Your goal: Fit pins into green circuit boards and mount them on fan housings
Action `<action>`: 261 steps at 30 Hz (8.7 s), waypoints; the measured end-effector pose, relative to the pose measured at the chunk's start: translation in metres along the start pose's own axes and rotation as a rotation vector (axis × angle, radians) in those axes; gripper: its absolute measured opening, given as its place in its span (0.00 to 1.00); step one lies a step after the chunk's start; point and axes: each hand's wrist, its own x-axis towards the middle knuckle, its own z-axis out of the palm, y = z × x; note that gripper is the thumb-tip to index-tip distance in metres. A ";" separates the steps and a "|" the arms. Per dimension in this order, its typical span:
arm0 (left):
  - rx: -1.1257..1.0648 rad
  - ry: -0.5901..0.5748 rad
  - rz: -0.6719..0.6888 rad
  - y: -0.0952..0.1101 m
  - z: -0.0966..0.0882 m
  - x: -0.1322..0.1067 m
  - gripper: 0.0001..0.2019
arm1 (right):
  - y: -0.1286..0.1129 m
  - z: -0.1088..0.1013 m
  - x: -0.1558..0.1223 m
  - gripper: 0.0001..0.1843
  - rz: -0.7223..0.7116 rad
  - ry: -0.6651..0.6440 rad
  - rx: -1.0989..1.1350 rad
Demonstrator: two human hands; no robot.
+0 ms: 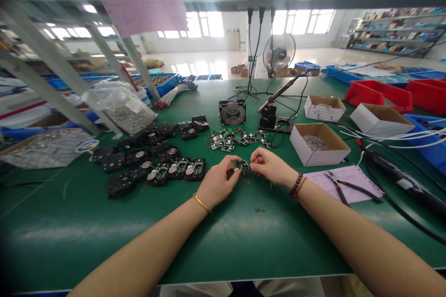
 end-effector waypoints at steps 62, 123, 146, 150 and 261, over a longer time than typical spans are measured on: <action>0.020 0.026 -0.001 0.005 0.001 -0.002 0.15 | -0.013 0.020 -0.007 0.37 0.204 0.180 0.477; -0.423 -0.025 -0.111 -0.007 0.006 0.002 0.12 | -0.005 0.020 -0.014 0.04 -0.606 0.248 -0.716; -0.532 0.019 -0.147 -0.012 0.004 0.008 0.12 | -0.015 -0.034 -0.011 0.09 0.015 0.200 -1.188; -0.536 0.002 -0.135 -0.011 0.005 0.007 0.12 | -0.011 -0.021 -0.009 0.10 -0.005 0.164 -1.310; 0.575 -0.107 0.128 0.002 -0.164 0.025 0.24 | 0.012 -0.016 -0.012 0.31 -0.341 0.259 -0.452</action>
